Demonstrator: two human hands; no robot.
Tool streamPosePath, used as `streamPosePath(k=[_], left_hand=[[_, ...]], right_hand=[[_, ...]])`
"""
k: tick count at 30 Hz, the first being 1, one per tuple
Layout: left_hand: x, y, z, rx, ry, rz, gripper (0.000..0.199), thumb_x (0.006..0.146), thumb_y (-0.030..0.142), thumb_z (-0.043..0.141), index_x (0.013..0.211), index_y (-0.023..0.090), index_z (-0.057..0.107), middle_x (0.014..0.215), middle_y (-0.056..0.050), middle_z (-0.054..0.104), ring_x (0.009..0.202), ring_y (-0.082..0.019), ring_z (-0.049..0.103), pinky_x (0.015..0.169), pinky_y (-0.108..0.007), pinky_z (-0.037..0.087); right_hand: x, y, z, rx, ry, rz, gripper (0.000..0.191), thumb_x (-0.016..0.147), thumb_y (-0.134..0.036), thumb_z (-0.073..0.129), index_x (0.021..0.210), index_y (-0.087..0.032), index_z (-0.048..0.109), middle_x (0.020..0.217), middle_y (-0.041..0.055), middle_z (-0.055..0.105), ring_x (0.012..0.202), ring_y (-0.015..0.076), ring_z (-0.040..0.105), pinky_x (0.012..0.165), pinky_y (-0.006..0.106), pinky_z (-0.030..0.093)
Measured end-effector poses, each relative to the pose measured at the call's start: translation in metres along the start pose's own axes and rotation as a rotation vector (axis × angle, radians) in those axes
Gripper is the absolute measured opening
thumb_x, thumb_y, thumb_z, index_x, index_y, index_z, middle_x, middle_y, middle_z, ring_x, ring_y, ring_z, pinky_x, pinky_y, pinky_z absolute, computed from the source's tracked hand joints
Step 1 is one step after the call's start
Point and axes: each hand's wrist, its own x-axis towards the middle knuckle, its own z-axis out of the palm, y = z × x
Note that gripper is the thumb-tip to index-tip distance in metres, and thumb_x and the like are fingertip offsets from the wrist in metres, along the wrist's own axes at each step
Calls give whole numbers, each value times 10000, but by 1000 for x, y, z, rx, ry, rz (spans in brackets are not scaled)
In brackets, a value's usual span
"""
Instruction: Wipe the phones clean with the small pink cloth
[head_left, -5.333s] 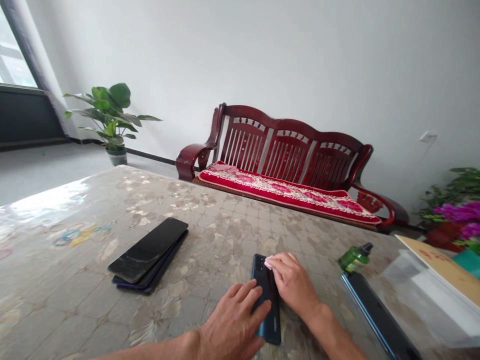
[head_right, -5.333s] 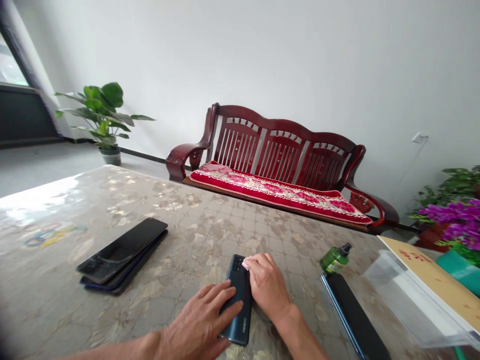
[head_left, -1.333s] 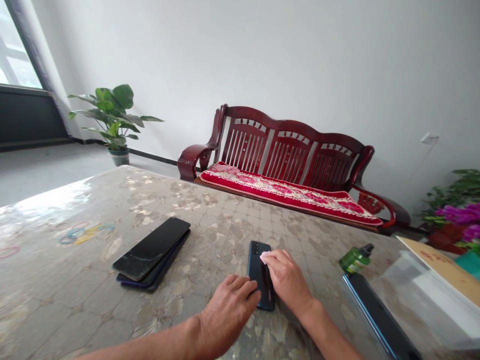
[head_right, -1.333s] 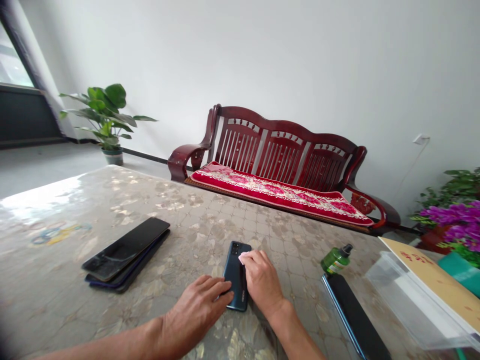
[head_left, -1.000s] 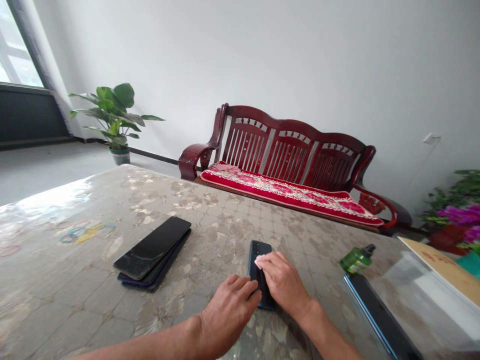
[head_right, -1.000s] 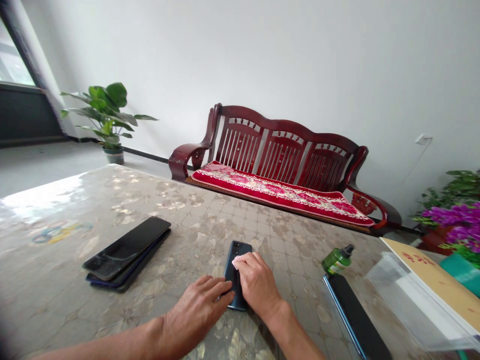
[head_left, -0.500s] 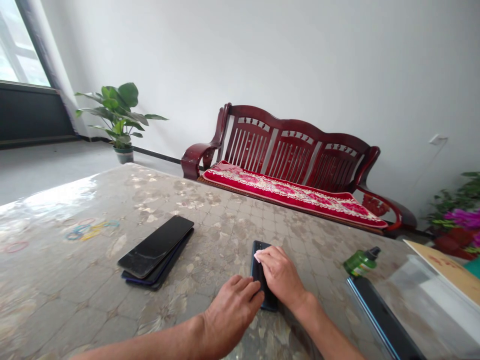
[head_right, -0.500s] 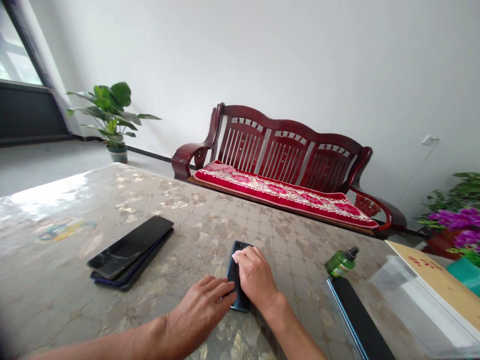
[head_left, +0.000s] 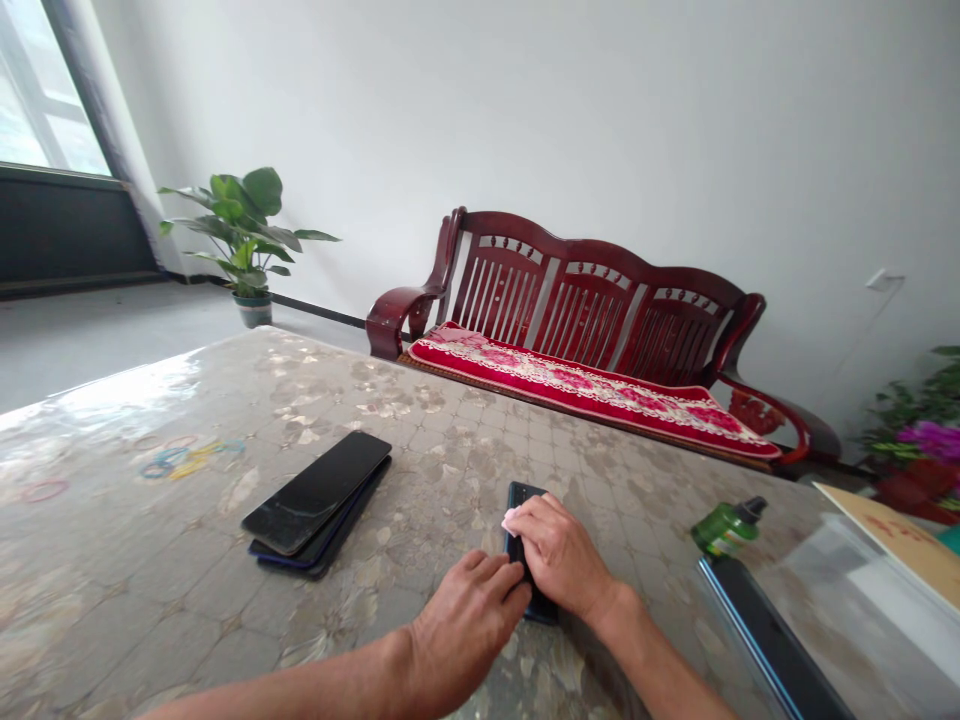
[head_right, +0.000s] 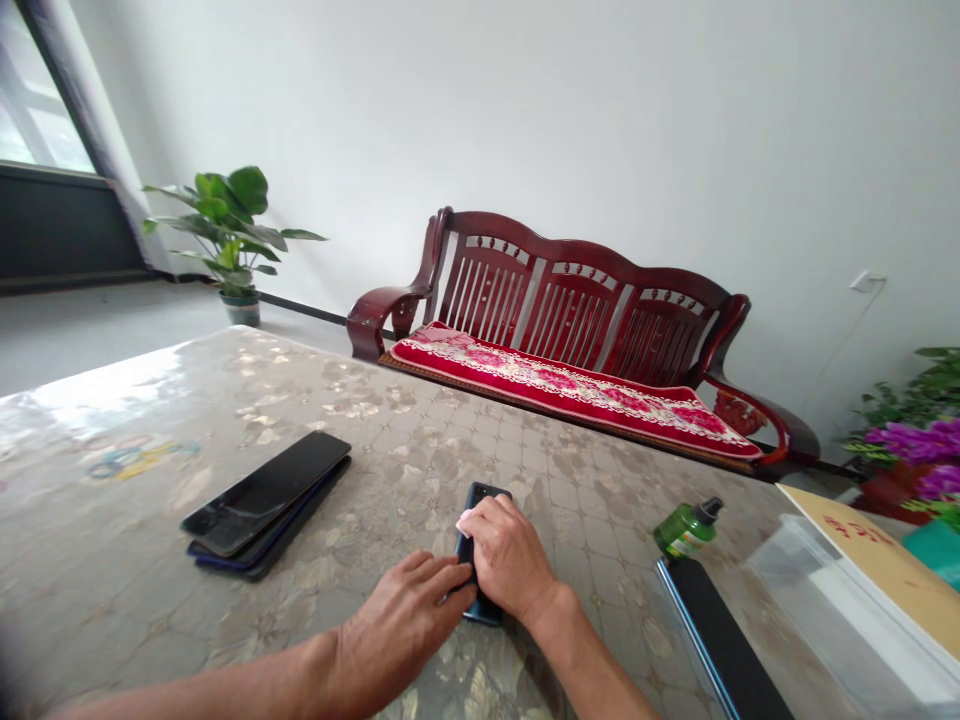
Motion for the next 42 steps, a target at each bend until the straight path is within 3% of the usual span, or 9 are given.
streamPosePath(k=[4, 10, 17, 24, 30, 38, 42], left_hand=[[1, 0, 1, -1, -4, -1, 145, 955, 213, 560, 1095, 176, 565, 1060, -60, 636, 972, -239, 585, 795, -375, 443], [1, 0, -1, 15, -6, -8, 168, 951, 193, 559, 1117, 174, 562, 1097, -74, 631, 1003, -239, 583, 822, -368, 436], [2, 0, 0, 1, -15, -14, 104, 953, 190, 548, 1052, 181, 577, 1055, -72, 626, 990, -235, 576, 822, -352, 439], [-1, -1, 3, -3, 5, -14, 213, 947, 196, 549, 1159, 187, 569, 1131, -105, 627, 1062, -253, 571, 892, -370, 434], [-1, -1, 2, -13, -6, -28, 210, 956, 194, 537, 1164, 193, 567, 1124, -96, 629, 1057, -243, 579, 893, -357, 439], [-1, -3, 0, -15, 11, -6, 216, 975, 197, 520, 1185, 177, 569, 1204, -106, 630, 1124, -254, 572, 910, -377, 434], [-1, -2, 0, -15, 17, -17, 207, 968, 185, 530, 1168, 184, 584, 1179, -103, 639, 1098, -249, 584, 906, -371, 436]], right_hand=[[-4, 1, -5, 35, -42, -31, 348, 815, 30, 484, 940, -227, 683, 916, 25, 678, 889, 179, 577, 801, 311, 495], [0, 2, 0, 18, 27, 9, 372, 846, 30, 462, 1001, -222, 687, 986, 48, 683, 951, 195, 582, 855, 345, 495], [-12, -8, -5, 74, -45, -23, 332, 832, 19, 514, 963, -236, 680, 945, 21, 689, 909, 178, 595, 824, 313, 499], [-8, 1, -3, 33, 64, 58, 378, 851, 27, 465, 1002, -231, 695, 989, 46, 699, 962, 195, 611, 864, 358, 517], [-20, -7, -13, 84, -39, -18, 340, 852, -2, 488, 981, -239, 695, 940, 33, 704, 905, 181, 617, 835, 333, 510], [-16, 17, -6, -3, 116, 116, 374, 850, 21, 458, 1001, -218, 703, 976, 56, 697, 963, 193, 610, 861, 353, 522], [-22, 9, -10, 15, 80, 74, 384, 833, 21, 464, 998, -230, 704, 960, 48, 695, 930, 189, 615, 839, 346, 524]])
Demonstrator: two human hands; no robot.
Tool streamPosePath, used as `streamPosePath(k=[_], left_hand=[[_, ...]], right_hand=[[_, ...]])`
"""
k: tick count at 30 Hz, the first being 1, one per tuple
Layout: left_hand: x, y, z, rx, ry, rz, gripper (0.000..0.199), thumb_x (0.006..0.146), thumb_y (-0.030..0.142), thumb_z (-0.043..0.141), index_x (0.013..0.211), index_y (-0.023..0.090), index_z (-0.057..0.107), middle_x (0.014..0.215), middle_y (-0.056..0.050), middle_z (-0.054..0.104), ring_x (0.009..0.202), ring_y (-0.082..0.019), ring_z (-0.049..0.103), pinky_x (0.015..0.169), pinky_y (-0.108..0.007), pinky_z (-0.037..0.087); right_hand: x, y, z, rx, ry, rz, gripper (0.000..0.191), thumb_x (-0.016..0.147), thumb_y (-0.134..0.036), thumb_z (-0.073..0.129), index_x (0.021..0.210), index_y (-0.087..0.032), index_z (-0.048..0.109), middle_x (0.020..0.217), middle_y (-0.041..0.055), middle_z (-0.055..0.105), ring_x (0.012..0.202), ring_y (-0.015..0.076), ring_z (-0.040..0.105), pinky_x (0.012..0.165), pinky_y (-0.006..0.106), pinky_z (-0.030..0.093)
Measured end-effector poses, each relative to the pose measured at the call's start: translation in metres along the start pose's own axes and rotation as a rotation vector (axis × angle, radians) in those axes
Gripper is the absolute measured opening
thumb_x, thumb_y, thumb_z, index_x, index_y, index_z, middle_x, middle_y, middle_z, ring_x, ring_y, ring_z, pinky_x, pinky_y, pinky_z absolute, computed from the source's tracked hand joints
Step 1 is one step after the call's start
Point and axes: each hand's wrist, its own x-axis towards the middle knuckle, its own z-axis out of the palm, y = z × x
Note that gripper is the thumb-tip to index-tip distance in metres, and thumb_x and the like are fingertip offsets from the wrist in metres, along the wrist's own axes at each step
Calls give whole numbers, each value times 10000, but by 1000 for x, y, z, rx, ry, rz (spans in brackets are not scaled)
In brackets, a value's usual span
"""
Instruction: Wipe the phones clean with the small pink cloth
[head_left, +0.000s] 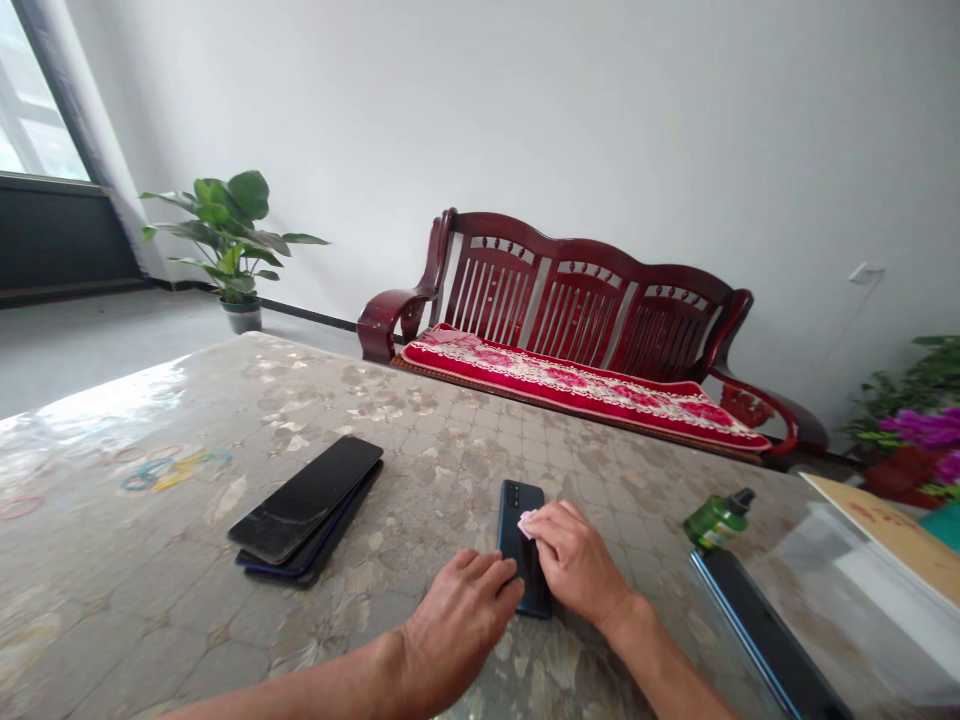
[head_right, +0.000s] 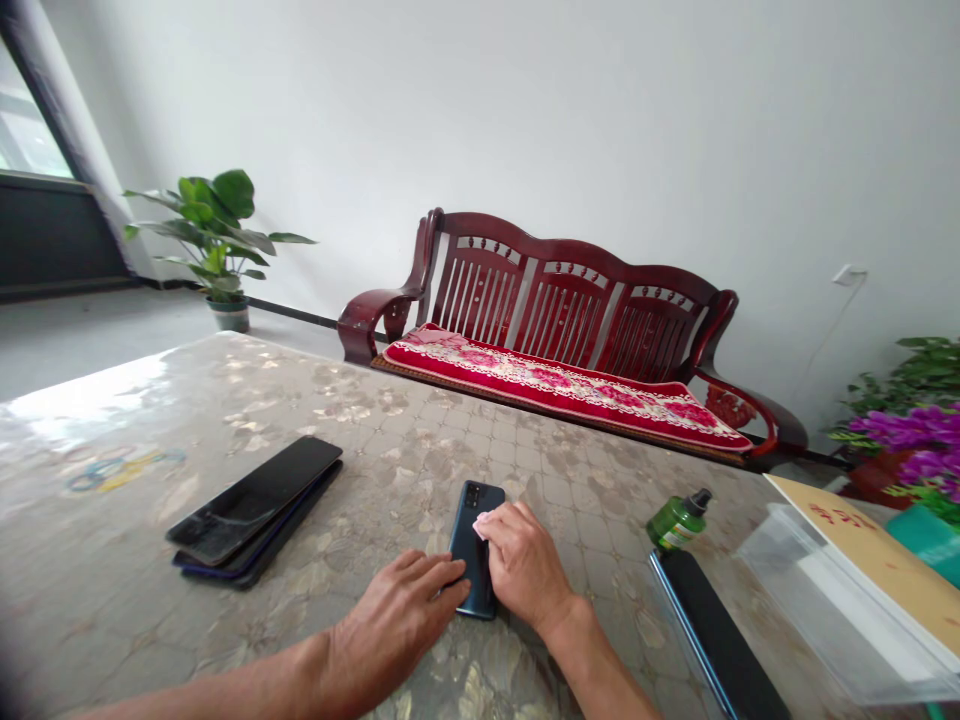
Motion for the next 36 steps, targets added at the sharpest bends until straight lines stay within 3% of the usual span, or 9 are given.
streamPosePath(k=[6, 13, 21, 29, 36], left_hand=[[0, 1, 0, 18, 13, 3, 224, 955, 158, 524, 1167, 187, 591, 1161, -108, 636, 1082, -251, 582, 907, -362, 436], [1, 0, -3, 11, -3, -1, 213, 977, 185, 515, 1175, 191, 593, 1202, -101, 636, 1099, -247, 584, 905, -366, 437], [2, 1, -3, 9, -18, -10, 207, 958, 185, 566, 1162, 180, 601, 1165, -97, 648, 1084, -251, 589, 895, -367, 450], [1, -1, -1, 6, 11, -4, 219, 967, 184, 548, 1179, 184, 601, 1198, -101, 641, 1104, -250, 587, 908, -370, 449], [1, 0, -1, 13, -1, -22, 216, 946, 187, 593, 1162, 186, 602, 1192, -89, 647, 1087, -263, 595, 892, -379, 464]], right_hand=[[-14, -13, -7, 46, -61, -55, 374, 841, 9, 466, 1018, -235, 687, 974, 48, 699, 922, 190, 615, 830, 343, 517], [-2, 11, 3, 20, 86, 92, 356, 865, -14, 474, 1000, -237, 716, 983, 47, 711, 945, 189, 625, 853, 351, 525], [-14, -13, -6, 56, -1, 14, 356, 831, 6, 475, 953, -233, 711, 931, 43, 708, 886, 181, 632, 810, 336, 521], [-12, -2, 1, 39, 97, 100, 387, 857, -4, 469, 1030, -251, 711, 968, 52, 694, 945, 197, 631, 848, 348, 532], [-22, -16, -8, 77, -1, 62, 344, 836, 1, 486, 936, -240, 710, 907, 35, 684, 878, 186, 614, 792, 322, 525]])
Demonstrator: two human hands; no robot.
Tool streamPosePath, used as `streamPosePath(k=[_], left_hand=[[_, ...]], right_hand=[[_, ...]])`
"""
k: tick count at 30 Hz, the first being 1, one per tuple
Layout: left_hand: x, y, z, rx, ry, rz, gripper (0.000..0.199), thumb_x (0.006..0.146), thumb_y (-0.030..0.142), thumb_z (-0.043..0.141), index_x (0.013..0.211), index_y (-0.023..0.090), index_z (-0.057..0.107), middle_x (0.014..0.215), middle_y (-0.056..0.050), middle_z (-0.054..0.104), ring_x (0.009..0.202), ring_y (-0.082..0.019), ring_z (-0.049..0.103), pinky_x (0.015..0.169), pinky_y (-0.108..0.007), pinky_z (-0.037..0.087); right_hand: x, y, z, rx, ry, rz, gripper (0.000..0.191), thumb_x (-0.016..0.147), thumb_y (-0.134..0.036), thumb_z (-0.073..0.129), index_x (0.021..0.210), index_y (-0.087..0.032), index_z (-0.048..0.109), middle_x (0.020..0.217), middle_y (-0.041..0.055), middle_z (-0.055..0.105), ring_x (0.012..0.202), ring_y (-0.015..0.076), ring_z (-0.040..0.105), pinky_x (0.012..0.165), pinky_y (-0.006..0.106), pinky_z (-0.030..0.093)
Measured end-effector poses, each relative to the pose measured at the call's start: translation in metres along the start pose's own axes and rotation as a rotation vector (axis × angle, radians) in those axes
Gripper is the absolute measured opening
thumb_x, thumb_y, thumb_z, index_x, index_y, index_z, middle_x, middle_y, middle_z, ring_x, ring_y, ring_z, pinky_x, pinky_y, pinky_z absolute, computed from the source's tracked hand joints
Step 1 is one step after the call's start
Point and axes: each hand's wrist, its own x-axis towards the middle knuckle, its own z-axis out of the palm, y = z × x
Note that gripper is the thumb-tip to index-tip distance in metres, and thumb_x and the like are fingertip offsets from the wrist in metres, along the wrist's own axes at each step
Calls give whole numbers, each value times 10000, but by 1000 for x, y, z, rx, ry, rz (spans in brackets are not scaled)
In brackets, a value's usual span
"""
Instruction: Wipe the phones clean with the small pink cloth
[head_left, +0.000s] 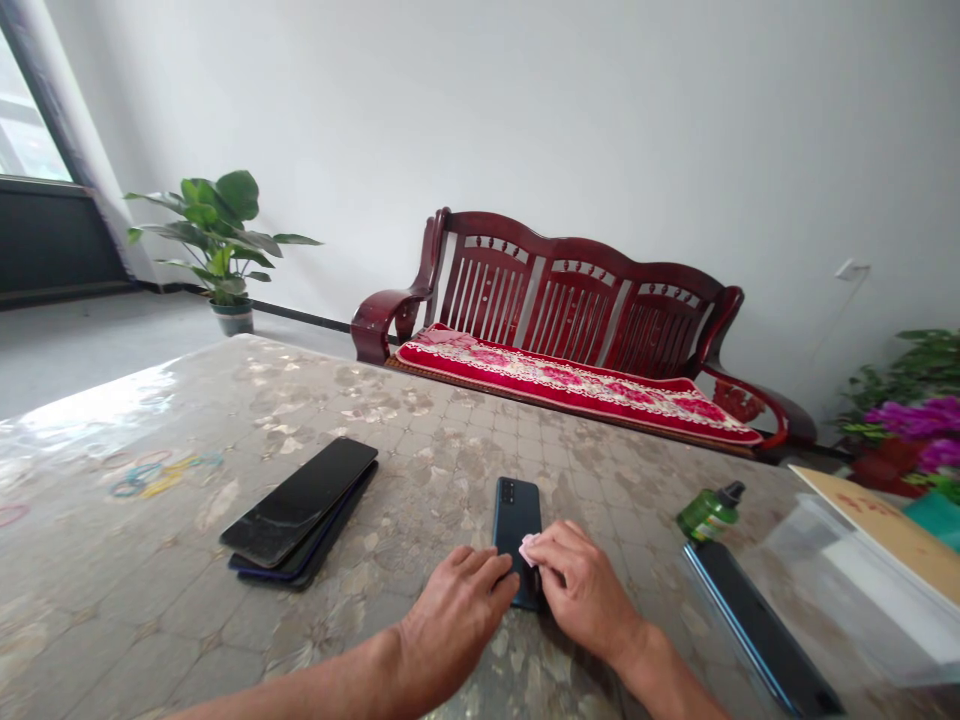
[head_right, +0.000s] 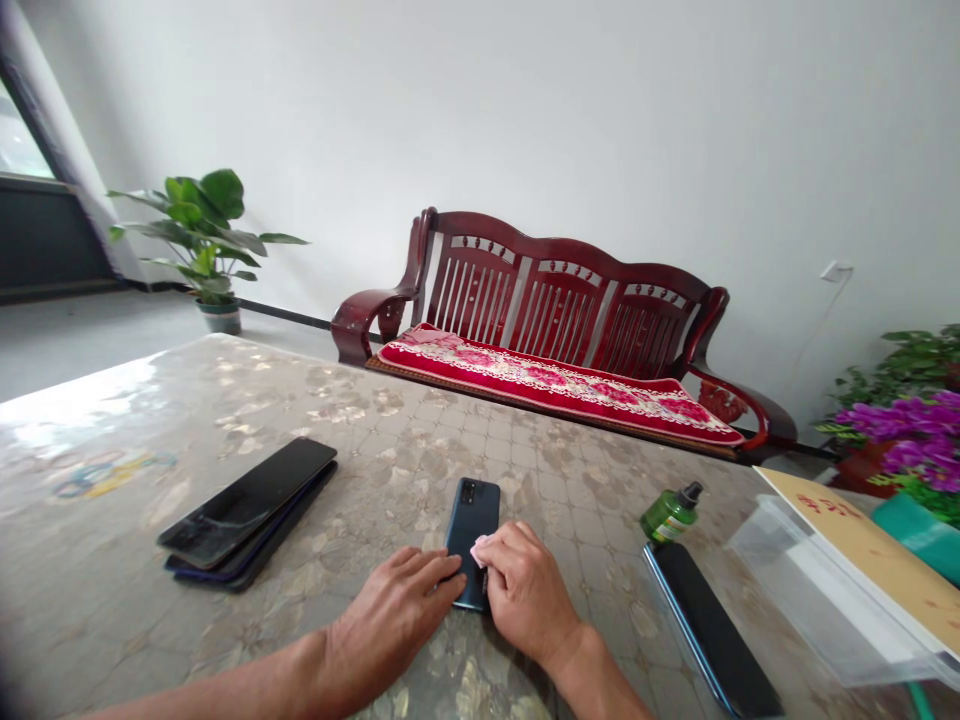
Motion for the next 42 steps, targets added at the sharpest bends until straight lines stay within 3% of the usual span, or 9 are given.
streamPosePath(k=[8, 15, 22, 27, 30, 42], left_hand=[[1, 0, -6, -4, -34, 5, 240, 950, 163, 569, 1188, 172, 599, 1235, -102, 632, 1132, -271, 576, 923, -389, 463], [4, 1, -5, 18, -45, 15, 230, 947, 171, 590, 1176, 157, 595, 1191, -101, 641, 1120, -272, 571, 927, -397, 456], [2, 0, 0, 71, 3, 36, 194, 962, 202, 592, 1155, 181, 586, 1117, -90, 641, 967, -248, 595, 839, -384, 462], [3, 1, -5, 100, -53, 30, 153, 948, 168, 603, 1100, 180, 587, 1003, -51, 636, 860, -229, 596, 759, -364, 470], [4, 3, -7, 111, -81, 37, 119, 953, 158, 583, 1072, 166, 584, 985, -51, 629, 864, -233, 598, 754, -372, 474], [2, 3, -4, 109, -116, 55, 157, 906, 148, 588, 1059, 160, 555, 996, -61, 616, 894, -236, 584, 788, -378, 480]], right_hand=[[11, 12, 10, -88, 89, 54, 360, 869, 0, 471, 1009, -233, 707, 949, 53, 680, 927, 199, 610, 830, 339, 531], [10, -5, 9, -115, -32, -74, 336, 851, 11, 481, 995, -209, 689, 938, 54, 672, 905, 198, 590, 825, 338, 518], [25, 9, 17, -160, 44, 20, 369, 854, 31, 459, 1022, -203, 689, 966, 63, 663, 943, 203, 585, 855, 346, 520], [22, -2, 15, -119, -37, -12, 383, 830, 37, 469, 1020, -211, 691, 976, 52, 662, 948, 197, 578, 863, 337, 510], [19, -7, 12, -77, -92, -51, 372, 825, 38, 479, 993, -218, 691, 972, 41, 666, 935, 193, 573, 858, 333, 504], [39, -6, 23, -99, -63, -75, 368, 875, 8, 459, 1060, -210, 690, 1018, 63, 669, 980, 206, 573, 882, 361, 514]])
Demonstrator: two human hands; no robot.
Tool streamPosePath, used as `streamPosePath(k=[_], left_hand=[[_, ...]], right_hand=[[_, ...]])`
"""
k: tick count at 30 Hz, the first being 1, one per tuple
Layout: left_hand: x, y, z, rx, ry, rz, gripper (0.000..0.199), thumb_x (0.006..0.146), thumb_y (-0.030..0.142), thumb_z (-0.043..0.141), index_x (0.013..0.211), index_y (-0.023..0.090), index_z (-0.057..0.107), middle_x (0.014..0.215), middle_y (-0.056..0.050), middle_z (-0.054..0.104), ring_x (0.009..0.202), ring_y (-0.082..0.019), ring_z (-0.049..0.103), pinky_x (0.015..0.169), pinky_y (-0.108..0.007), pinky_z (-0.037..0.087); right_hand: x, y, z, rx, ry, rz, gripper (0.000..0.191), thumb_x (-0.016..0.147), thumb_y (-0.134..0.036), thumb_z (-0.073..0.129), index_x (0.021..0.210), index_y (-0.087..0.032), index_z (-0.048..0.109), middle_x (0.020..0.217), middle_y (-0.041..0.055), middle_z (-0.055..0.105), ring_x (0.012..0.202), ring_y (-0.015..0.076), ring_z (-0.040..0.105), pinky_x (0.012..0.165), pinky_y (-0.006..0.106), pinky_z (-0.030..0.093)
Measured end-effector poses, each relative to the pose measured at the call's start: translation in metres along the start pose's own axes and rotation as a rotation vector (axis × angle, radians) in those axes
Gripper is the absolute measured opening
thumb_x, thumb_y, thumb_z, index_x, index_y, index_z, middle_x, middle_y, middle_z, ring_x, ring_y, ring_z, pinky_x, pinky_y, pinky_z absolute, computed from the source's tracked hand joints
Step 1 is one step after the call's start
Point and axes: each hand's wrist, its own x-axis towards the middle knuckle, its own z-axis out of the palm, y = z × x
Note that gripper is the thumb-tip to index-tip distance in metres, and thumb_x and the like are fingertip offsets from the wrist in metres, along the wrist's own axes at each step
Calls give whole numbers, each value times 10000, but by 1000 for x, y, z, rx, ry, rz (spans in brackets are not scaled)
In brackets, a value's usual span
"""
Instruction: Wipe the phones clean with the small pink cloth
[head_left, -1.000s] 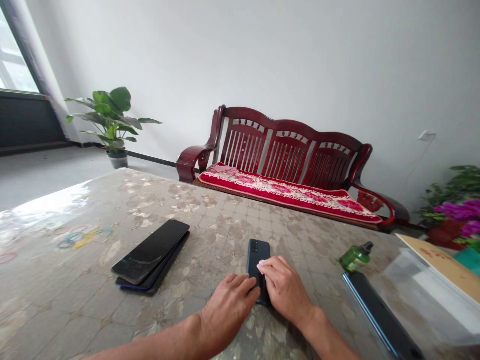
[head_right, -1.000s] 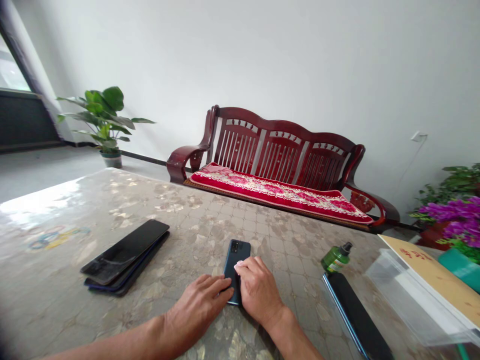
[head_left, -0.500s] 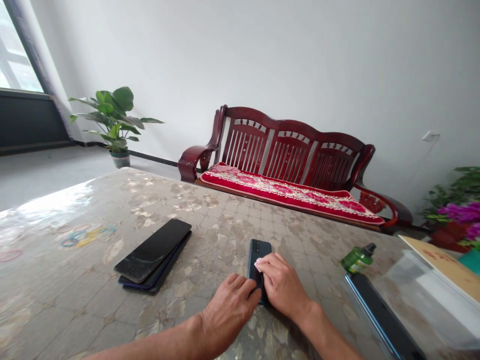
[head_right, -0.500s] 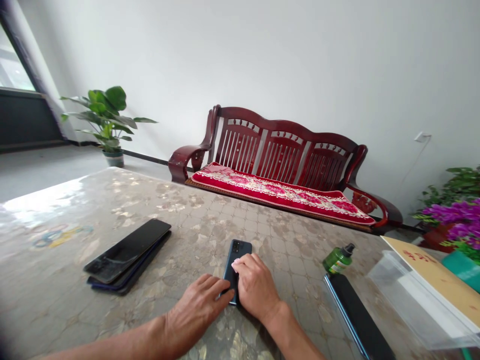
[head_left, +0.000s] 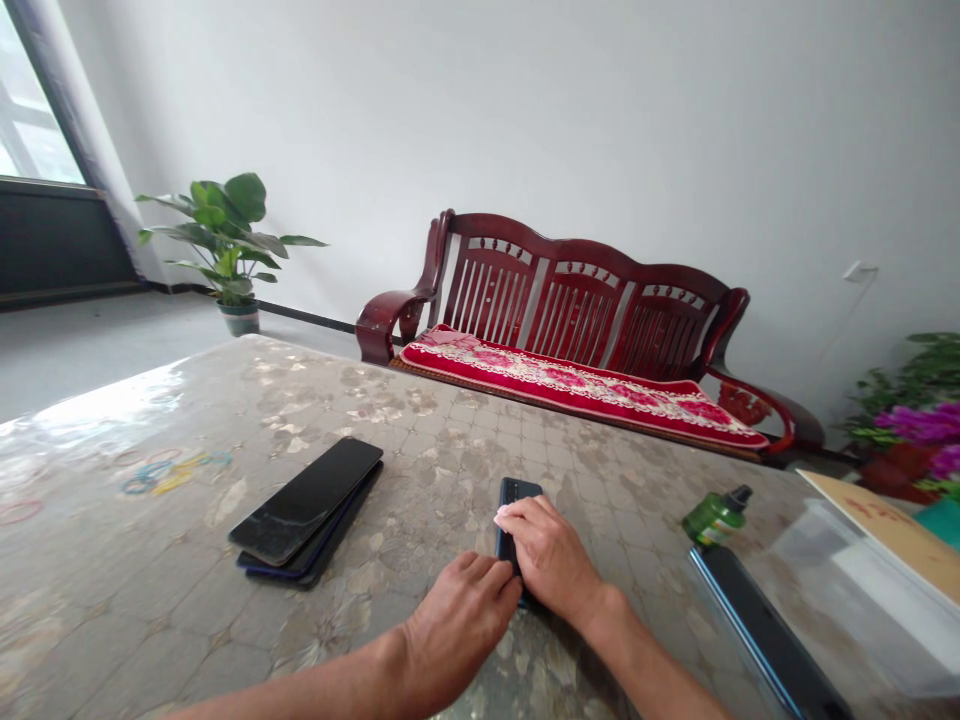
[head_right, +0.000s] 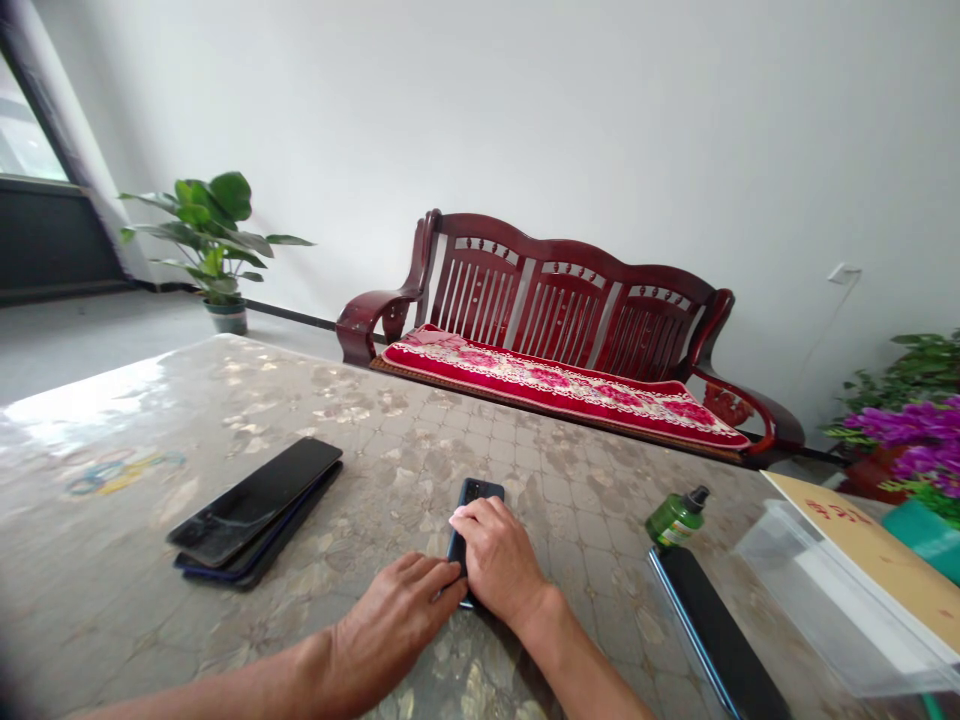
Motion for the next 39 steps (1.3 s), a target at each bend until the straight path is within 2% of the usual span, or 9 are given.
streamPosePath(k=[5, 13, 20, 28, 31, 36, 39], left_hand=[[1, 0, 2, 4, 2, 0, 159, 892, 151, 589, 1048, 159, 558, 1017, -72, 617, 934, -251, 581, 786, -388, 475], [0, -1, 1, -10, 29, -5, 183, 885, 128, 583, 1062, 162, 550, 1001, -68, 616, 898, -245, 587, 774, -385, 479], [0, 0, -1, -27, 12, -18, 165, 921, 141, 553, 1084, 164, 559, 1008, -71, 616, 906, -240, 587, 790, -373, 473], [-3, -3, -1, -41, -5, -9, 208, 938, 135, 541, 1143, 166, 557, 1108, -111, 612, 987, -237, 589, 863, -364, 460], [-3, -3, 0, -35, -1, -11, 196, 936, 135, 546, 1129, 166, 559, 1101, -107, 614, 983, -239, 592, 857, -367, 465], [-1, -1, 0, -15, -1, -14, 176, 909, 132, 588, 1080, 156, 562, 1025, -79, 623, 923, -250, 602, 804, -384, 491], [0, -1, -2, -20, 11, -13, 170, 916, 133, 584, 1083, 154, 564, 1041, -85, 628, 935, -251, 608, 811, -383, 493]], right_hand=[[-13, -8, -8, 79, -74, -35, 304, 876, -22, 510, 995, -231, 696, 976, 28, 678, 930, 182, 576, 844, 316, 500], [-11, 3, -4, -9, 43, 83, 359, 859, 34, 470, 1013, -200, 695, 986, 57, 675, 952, 193, 579, 865, 323, 501], [-24, -9, -11, 43, -23, 28, 342, 836, 24, 504, 962, -226, 700, 965, 28, 680, 922, 176, 587, 844, 304, 500], [-5, 22, -1, -85, 100, 144, 366, 868, 6, 451, 1029, -207, 701, 976, 70, 689, 954, 201, 612, 876, 360, 527], [-8, 16, -4, -71, 70, 134, 400, 847, 24, 440, 1032, -209, 708, 983, 69, 683, 968, 198, 600, 882, 350, 519], [-24, 0, -17, 17, -47, 32, 369, 861, 10, 458, 1002, -220, 711, 968, 42, 683, 931, 179, 593, 858, 323, 503], [-25, 6, -18, 12, -20, 38, 359, 859, 19, 461, 978, -215, 707, 965, 41, 690, 929, 179, 601, 857, 325, 506]])
